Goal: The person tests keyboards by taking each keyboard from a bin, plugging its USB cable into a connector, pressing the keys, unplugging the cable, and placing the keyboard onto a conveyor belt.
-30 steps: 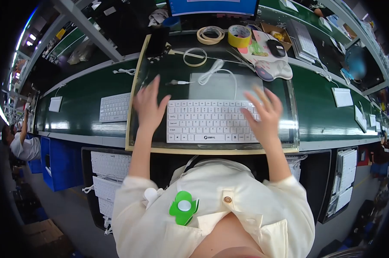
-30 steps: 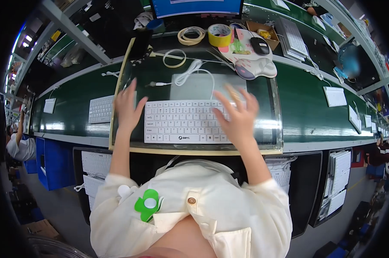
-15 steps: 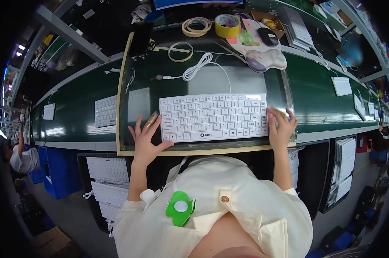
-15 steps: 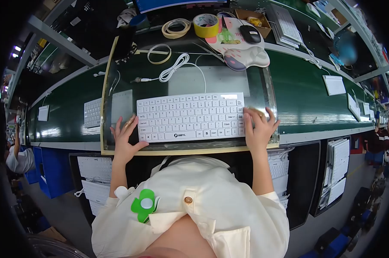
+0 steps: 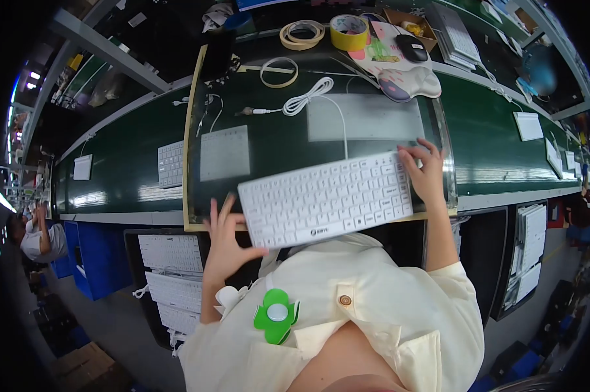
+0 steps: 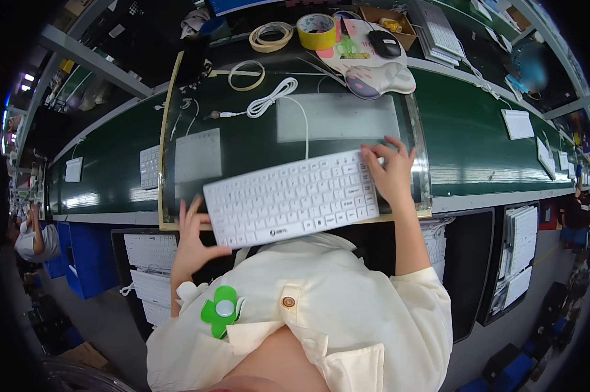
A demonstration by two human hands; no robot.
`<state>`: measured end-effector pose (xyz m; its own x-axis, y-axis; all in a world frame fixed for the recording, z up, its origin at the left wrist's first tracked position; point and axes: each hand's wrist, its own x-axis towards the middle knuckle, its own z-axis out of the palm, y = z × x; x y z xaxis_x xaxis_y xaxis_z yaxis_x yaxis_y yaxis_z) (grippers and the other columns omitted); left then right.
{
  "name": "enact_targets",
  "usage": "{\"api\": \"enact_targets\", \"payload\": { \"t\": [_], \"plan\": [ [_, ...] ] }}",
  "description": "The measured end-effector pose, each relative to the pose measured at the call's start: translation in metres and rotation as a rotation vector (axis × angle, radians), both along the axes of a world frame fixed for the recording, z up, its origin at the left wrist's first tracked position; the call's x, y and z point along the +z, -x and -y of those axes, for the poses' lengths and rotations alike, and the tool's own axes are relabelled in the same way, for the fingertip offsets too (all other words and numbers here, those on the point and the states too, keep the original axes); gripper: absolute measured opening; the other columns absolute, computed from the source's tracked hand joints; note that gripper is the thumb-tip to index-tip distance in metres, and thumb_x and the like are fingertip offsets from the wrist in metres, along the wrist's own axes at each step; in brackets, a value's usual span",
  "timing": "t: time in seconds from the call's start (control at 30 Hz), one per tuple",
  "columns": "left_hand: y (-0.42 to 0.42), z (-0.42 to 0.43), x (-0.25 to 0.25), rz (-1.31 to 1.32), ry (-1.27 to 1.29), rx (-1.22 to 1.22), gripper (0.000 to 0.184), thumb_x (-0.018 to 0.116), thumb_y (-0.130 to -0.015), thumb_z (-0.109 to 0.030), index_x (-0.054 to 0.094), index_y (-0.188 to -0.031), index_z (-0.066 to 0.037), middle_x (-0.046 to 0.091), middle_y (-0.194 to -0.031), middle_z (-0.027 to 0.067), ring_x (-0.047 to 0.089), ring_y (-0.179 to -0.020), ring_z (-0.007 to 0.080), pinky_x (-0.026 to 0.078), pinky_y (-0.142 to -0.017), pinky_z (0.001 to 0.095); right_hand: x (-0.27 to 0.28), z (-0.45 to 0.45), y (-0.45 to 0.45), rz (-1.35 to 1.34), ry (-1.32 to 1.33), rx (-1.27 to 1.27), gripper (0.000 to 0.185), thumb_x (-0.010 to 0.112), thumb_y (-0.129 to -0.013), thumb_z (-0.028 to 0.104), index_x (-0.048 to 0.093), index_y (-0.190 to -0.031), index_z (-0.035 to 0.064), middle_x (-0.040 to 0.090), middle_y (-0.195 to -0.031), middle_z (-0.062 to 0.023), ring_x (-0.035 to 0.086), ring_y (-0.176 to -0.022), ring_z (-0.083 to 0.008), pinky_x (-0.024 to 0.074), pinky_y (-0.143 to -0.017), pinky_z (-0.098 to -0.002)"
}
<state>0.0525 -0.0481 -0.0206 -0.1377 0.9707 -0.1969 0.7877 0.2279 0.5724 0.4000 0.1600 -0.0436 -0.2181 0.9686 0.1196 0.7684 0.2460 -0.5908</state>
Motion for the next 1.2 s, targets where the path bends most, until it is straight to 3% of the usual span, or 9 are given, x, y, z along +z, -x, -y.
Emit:
{"api": "enact_targets", "payload": {
  "t": [0.07, 0.2, 0.3, 0.5, 0.7, 0.87, 0.93, 1.07, 1.2],
  "plan": [
    [-0.016, 0.021, 0.009, -0.103, 0.173, 0.111, 0.068, 0.085, -0.047, -0.035, 0.049, -0.098, -0.008, 0.013, -0.149, 0.0184, -0.006, -0.137, 0.0428, -0.003, -0.103, 0.0648, 0.000, 0.006, 0.008, -0.016, 0.061, 0.029, 0.023, 0.060, -0.084, 0.031, 0.070, -0.093, 0.0132, 0.065, -0.078, -0.0037, 0.042, -0.119, -0.0273, 0.0065, -0.105, -0.0583],
    [-0.027, 0.029, 0.018, -0.107, 0.252, 0.171, 0.063, 0.084, -0.049, -0.037, 0.051, -0.094, -0.007, 0.010, -0.149, 0.0188, -0.010, -0.136, 0.0424, -0.005, -0.103, 0.0645, 0.001, -0.025, 0.039, -0.042, -0.001, 0.171, 0.032, 0.059, -0.083, 0.038, 0.063, -0.111, 0.0230, 0.061, -0.113, -0.0087, 0.029, -0.129, -0.0363, 0.0051, -0.101, -0.0661],
    [-0.032, 0.022, 0.028, -0.166, 0.332, 0.174, 0.056, 0.083, -0.052, -0.036, 0.052, -0.089, -0.006, 0.009, -0.149, 0.0201, -0.011, -0.136, 0.0428, -0.006, -0.102, 0.0647, -0.008, -0.049, 0.060, 0.022, -0.093, 0.269, 0.040, 0.058, -0.084, 0.041, 0.053, -0.123, 0.0310, 0.041, -0.138, -0.0107, 0.015, -0.134, -0.0423, 0.0044, -0.097, -0.0718],
    [-0.037, 0.020, 0.014, -0.239, 0.392, 0.166, 0.050, 0.082, -0.054, -0.035, 0.053, -0.083, -0.006, 0.008, -0.149, 0.0209, -0.012, -0.135, 0.0450, -0.006, -0.098, 0.0694, -0.023, -0.054, 0.071, 0.263, -0.160, 0.202, 0.045, 0.053, -0.086, 0.045, 0.045, -0.129, 0.0337, 0.019, -0.148, -0.0138, 0.000, -0.135, -0.0463, 0.0048, -0.093, -0.0755],
    [-0.040, 0.015, 0.019, -0.289, 0.402, 0.171, 0.049, 0.082, -0.054, -0.035, 0.055, -0.082, -0.006, 0.008, -0.150, 0.0189, -0.010, -0.135, 0.0448, -0.003, -0.098, 0.0701, -0.026, -0.055, 0.070, 0.201, -0.115, 0.064, 0.046, 0.056, -0.083, 0.047, 0.049, -0.126, 0.0322, 0.017, -0.149, -0.0138, -0.001, -0.134, -0.0489, 0.0037, -0.094, -0.0752],
    [-0.003, -0.020, 0.037, -0.192, -0.099, 0.002, 0.043, 0.082, -0.052, -0.029, 0.061, -0.084, -0.009, 0.014, -0.149, 0.0167, -0.007, -0.137, 0.0420, -0.001, -0.103, 0.0657, -0.032, -0.086, 0.062, 0.137, -0.257, -0.042, 0.040, 0.059, -0.082, 0.042, 0.055, -0.121, 0.0301, 0.023, -0.147, -0.0125, 0.004, -0.133, -0.0502, 0.0050, -0.094, -0.0746],
    [0.008, -0.051, 0.019, -0.270, -0.120, 0.031, 0.044, 0.083, -0.051, -0.030, 0.061, -0.082, -0.010, 0.016, -0.149, 0.0153, -0.006, -0.137, 0.0408, 0.000, -0.104, 0.0653, -0.033, -0.103, 0.058, 0.130, -0.290, -0.107, 0.039, 0.059, -0.083, 0.041, 0.055, -0.120, 0.0301, 0.027, -0.145, -0.0123, 0.006, -0.132, -0.0503, 0.0060, -0.094, -0.0744],
    [0.009, -0.074, 0.017, -0.351, 0.069, 0.051, 0.061, 0.084, -0.048, -0.030, 0.057, -0.100, -0.013, 0.018, -0.149, 0.0139, -0.002, -0.138, 0.0392, 0.002, -0.104, 0.0650, -0.032, -0.092, 0.046, 0.049, -0.439, -0.106, 0.043, 0.059, -0.083, 0.038, 0.051, -0.124, 0.0298, 0.031, -0.143, -0.0108, 0.015, -0.131, -0.0481, 0.0090, -0.095, -0.0734],
    [0.018, -0.084, 0.014, -0.181, 0.076, 0.041, 0.096, 0.086, -0.044, -0.029, 0.038, -0.127, -0.018, 0.023, -0.147, 0.0142, 0.007, -0.138, 0.0357, 0.000, -0.106, 0.0621, -0.018, -0.011, 0.014, 0.076, -0.153, -0.063, 0.043, 0.057, -0.085, 0.034, 0.052, -0.125, 0.0181, 0.061, -0.112, -0.0076, 0.034, -0.126, -0.0350, 0.0032, -0.100, -0.0674]
  ]
}}
